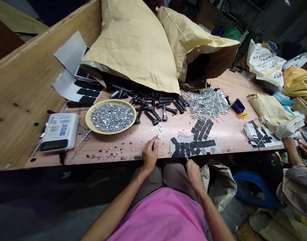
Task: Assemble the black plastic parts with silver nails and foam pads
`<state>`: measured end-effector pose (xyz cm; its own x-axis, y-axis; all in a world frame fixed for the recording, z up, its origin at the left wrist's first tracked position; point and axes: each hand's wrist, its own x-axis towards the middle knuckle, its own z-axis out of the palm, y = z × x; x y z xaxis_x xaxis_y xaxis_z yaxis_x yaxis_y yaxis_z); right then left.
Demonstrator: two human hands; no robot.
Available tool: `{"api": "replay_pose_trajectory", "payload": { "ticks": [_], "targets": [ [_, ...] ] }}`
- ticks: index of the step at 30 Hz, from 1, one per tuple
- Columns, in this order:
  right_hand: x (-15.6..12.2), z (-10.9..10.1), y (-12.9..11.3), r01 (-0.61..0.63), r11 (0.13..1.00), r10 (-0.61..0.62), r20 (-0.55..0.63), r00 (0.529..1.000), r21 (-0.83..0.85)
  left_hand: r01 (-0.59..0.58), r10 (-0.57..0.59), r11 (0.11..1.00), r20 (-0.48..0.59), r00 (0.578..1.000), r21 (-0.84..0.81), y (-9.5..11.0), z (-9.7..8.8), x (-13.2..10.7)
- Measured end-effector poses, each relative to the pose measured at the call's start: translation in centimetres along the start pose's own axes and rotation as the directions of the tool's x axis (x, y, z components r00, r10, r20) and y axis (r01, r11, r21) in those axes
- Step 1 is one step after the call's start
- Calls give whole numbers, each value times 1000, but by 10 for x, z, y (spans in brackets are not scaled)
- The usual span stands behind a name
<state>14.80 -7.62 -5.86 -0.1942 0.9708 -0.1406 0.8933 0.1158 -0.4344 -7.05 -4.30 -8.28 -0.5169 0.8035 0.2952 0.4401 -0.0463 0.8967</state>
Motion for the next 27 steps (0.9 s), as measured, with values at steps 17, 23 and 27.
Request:
{"api": "replay_pose_trajectory", "payload": {
  "ticks": [17,23,27],
  "targets": [
    [1,-17,-25,-376,781,345,157,925,499,43,-44,999,9,999,24,-7,0,2],
    [10,-13,-37,-444,689,422,181,888,573,35,-35,999,8,999,41,-8,1,2],
    [15,-22,-27,-476,623,464,197,864,620,51,-52,997,23,998,53,-7,0,2]
  ]
}}
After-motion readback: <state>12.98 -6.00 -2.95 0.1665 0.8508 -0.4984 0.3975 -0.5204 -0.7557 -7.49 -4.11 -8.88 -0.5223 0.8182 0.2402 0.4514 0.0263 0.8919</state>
